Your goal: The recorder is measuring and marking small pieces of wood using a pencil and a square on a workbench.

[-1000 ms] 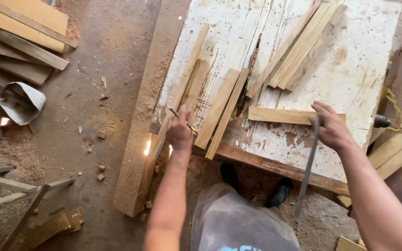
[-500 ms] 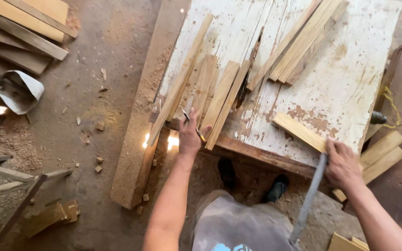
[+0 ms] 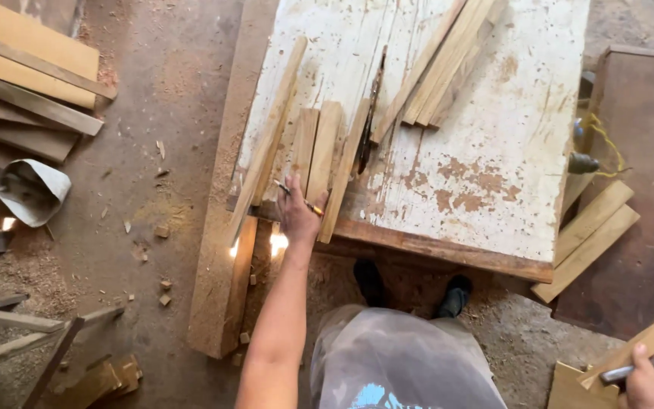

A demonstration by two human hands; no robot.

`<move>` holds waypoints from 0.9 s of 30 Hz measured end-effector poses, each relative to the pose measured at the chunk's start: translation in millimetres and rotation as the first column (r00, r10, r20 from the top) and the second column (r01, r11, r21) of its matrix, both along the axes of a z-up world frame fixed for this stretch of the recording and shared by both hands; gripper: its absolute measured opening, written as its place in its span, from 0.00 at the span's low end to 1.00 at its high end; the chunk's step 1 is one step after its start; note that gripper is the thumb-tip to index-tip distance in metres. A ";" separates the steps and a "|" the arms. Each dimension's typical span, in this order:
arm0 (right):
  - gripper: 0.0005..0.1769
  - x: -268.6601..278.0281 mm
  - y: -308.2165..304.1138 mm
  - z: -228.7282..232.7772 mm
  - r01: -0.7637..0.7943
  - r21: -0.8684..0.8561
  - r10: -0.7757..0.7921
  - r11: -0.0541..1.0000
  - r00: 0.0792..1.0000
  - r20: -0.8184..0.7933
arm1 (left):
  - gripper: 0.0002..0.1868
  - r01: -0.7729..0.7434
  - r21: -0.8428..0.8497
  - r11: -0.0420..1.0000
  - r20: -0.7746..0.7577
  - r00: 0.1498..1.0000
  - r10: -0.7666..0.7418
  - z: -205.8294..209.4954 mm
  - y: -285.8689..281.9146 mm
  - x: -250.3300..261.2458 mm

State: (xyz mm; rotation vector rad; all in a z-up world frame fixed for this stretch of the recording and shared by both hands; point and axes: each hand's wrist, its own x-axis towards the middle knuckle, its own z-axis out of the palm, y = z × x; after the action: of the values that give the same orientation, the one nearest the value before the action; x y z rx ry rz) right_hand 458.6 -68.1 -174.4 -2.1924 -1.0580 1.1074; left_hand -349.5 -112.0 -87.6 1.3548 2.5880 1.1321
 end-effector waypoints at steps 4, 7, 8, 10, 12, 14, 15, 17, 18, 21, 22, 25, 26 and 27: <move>0.24 12.7 -48.9 -25.9 0.180 -0.003 -0.177 0.984 0.968 -0.178 | 0.49 -0.029 -0.205 0.978 -0.078 0.997 0.013 13.4 28.9 -16.8; 0.21 11.3 -69.7 -51.4 0.312 -0.024 -0.304 0.950 0.904 -0.301 | 0.53 -0.010 -0.416 0.909 0.005 1.000 0.013 29.6 26.4 -24.0; 0.20 9.5 -77.9 -62.5 0.370 -0.031 -0.357 0.928 0.868 -0.345 | 0.54 -0.027 -0.551 0.834 -0.007 1.000 0.028 38.6 31.2 -24.7; 0.20 -4.3 -68.8 -63.5 0.334 -0.042 -0.331 0.942 0.900 -0.282 | 0.53 -0.044 -0.656 0.754 0.034 0.996 0.087 59.4 30.9 -26.2; 0.21 -10.8 -70.1 -58.8 0.331 -0.059 -0.336 0.942 0.919 -0.205 | 0.51 -0.022 -0.754 0.656 0.071 0.991 0.115 46.8 21.2 -32.7; 0.30 -23.1 -54.8 -58.2 0.190 0.048 -0.186 0.981 0.979 -0.081 | 0.50 0.033 -0.157 0.987 0.653 0.753 0.079 13.7 -1.4 -51.7; 0.30 -19.5 -43.9 -64.2 0.251 0.058 -0.246 0.966 0.966 -0.077 | 0.50 0.096 -0.148 0.984 0.659 0.752 0.025 52.7 11.7 -11.0; 0.40 -20.2 -33.1 -82.8 0.189 -0.240 -0.158 0.952 0.977 0.142 | 0.53 0.061 -0.218 0.974 0.710 0.695 0.116 151.5 4.4 72.3; 0.40 -36.3 -15.6 -47.4 0.214 -0.243 -0.183 0.946 0.973 0.143 | 0.53 0.086 -0.221 0.971 0.709 0.698 0.100 150.3 13.9 116.2; 0.37 -85.2 34.2 33.9 -0.064 -0.284 0.208 0.957 0.833 0.513 | 0.50 0.507 -0.138 0.851 0.643 0.700 -0.312 150.5 48.5 252.8; 0.39 -86.1 44.7 36.5 0.063 -0.279 0.051 0.958 0.923 0.380 | 0.49 0.614 -0.096 0.784 0.696 0.605 -0.388 150.2 64.6 307.8; 0.44 -57.9 61.8 -25.9 0.165 -0.299 -0.042 0.940 0.925 0.377 | 0.50 0.741 -0.160 0.652 0.743 0.525 -0.415 133.2 120.2 448.1; 0.44 -43.1 55.8 -58.2 0.122 -0.332 0.066 0.935 0.861 0.505 | 0.52 0.749 -0.283 0.600 0.744 0.566 -0.356 124.6 132.2 490.9; 0.44 -21.5 38.2 -85.6 0.132 -0.343 0.065 0.930 0.860 0.506 | 0.52 0.755 -0.288 0.589 0.750 0.561 -0.352 93.2 142.7 518.4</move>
State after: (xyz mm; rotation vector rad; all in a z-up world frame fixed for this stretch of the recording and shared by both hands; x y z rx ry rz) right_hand 437.2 -29.8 -260.0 -2.9064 -1.0723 0.7595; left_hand 168.9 30.7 5.6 1.2278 1.5512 0.4464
